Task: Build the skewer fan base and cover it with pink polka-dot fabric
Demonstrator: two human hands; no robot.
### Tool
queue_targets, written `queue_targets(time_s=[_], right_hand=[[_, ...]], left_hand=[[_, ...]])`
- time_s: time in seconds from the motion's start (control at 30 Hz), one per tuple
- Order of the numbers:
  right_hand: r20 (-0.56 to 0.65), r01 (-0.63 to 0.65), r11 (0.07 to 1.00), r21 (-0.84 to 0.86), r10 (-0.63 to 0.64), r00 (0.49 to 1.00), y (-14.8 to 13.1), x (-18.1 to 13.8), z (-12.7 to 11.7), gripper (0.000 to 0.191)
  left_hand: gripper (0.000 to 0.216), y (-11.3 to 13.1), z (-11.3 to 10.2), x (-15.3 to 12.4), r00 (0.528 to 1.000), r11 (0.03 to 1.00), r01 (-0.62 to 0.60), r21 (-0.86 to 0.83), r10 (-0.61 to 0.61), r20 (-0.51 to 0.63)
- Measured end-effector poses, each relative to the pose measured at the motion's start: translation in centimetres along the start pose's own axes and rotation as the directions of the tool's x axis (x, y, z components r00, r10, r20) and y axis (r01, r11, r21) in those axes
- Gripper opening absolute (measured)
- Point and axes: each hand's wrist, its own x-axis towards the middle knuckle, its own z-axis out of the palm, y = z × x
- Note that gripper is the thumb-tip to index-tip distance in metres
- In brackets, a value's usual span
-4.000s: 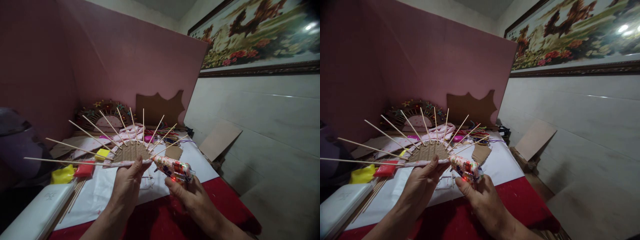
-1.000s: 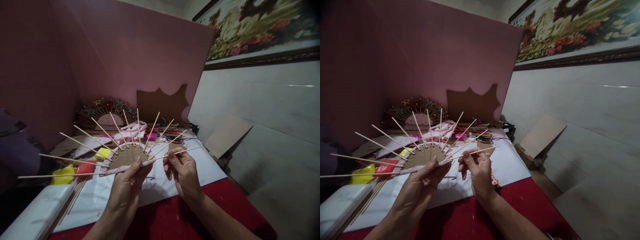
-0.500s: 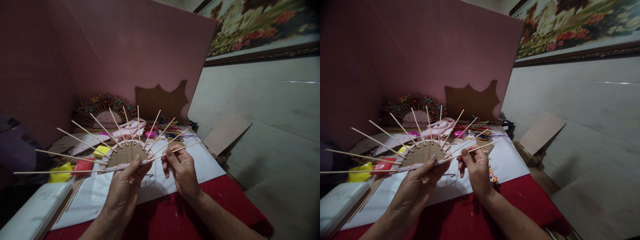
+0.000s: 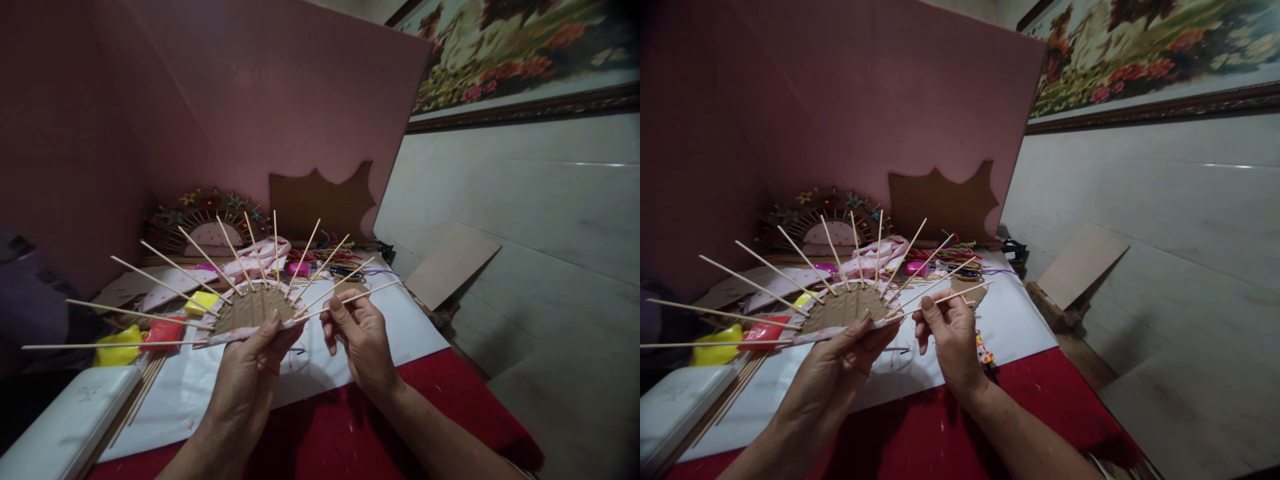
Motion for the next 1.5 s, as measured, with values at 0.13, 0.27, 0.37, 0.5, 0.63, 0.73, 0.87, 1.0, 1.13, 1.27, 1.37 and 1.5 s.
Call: queue_targets(time_s=[0.13, 0.27, 0.37, 0.5, 0.63, 0.73, 0.87, 1.0, 1.13, 1.27, 1.37, 1.5], right_hand=[[0.007, 0.0, 1.0, 0.007, -0.001, 1.0, 0.06, 0.01, -0.07, 0.018], [0.001, 0.002, 1.0, -0.005, -0.002, 1.0, 0.15, 0.07, -0.15, 0.018], [0.01, 0.006, 1.0, -0.007, -0.006, 1.0, 0.21, 0.14, -0.2, 0.018], [0.006, 0.012, 1.0, 0.004, -0.012, 1.0, 0.26, 0.19, -0.21, 0.019], [0.005, 0.005, 1.0, 0.001, -0.005, 1.0, 0.26, 0.21, -0.26, 0.019], [0.006, 0.0, 1.0, 0.001, 0.0, 1.0, 0.22, 0.22, -0.28, 0.02], [-0.018, -0.012, 1.0, -0.011, 0.011, 1.0, 0.11, 0.21, -0.2, 0.021], [-0.031, -0.018, 0.999, -0.03, 0.018, 0.999, 0.06, 0.21, -0.22, 0.021], [-0.02, -0.022, 0.999, -0.042, 0.021, 1.0, 0.05, 0.25, -0.3, 0.021], [-0.028, -0.029, 0.999, -0.042, 0.027, 0.999, -0.01, 0.29, -0.28, 0.022], [-0.026, -0.028, 0.998, -0.049, 0.026, 0.999, 0.0, 0.31, -0.32, 0.021], [-0.021, -0.028, 0.998, -0.056, 0.027, 0.999, 0.08, 0.34, -0.48, 0.021]], left_hand=[[0.012, 0.02, 0.01, 0.0, 1.0, 1.0, 0.006, 0.007, -0.006, -0.023], [0.013, -0.02, -0.02, 0.0, 1.0, 1.0, 0.004, 0.02, -0.004, -0.002], [0.013, -0.14, -0.21, 0.03, 1.0, 1.0, -0.013, 0.013, 0.013, 0.019], [0.013, -0.17, -0.4, 0.35, 1.0, 1.0, 0.001, 0.012, -0.001, 0.01], [0.013, -0.06, -0.38, 0.62, 0.999, 0.999, 0.03, 0.013, -0.03, -0.016], [0.013, -0.03, -0.24, 0.38, 1.0, 1.0, 0.011, 0.026, -0.011, -0.017], [0.013, -0.12, -0.09, -0.07, 0.999, 0.999, -0.01, 0.03, 0.009, 0.035], [0.012, -0.17, -0.17, 0.02, 1.0, 1.0, -0.014, 0.011, 0.013, 0.023], [0.011, -0.14, -0.22, 0.26, 1.0, 1.0, -0.008, 0.0, 0.008, 0.01], [0.011, -0.19, -0.25, 0.28, 1.0, 1.0, -0.017, 0.005, 0.017, -0.009], [0.01, -0.23, -0.4, 0.33, 1.0, 1.0, -0.015, 0.016, 0.015, 0.002], [0.011, -0.23, -0.48, 0.37, 1.0, 1.0, -0.017, 0.018, 0.016, 0.015]])
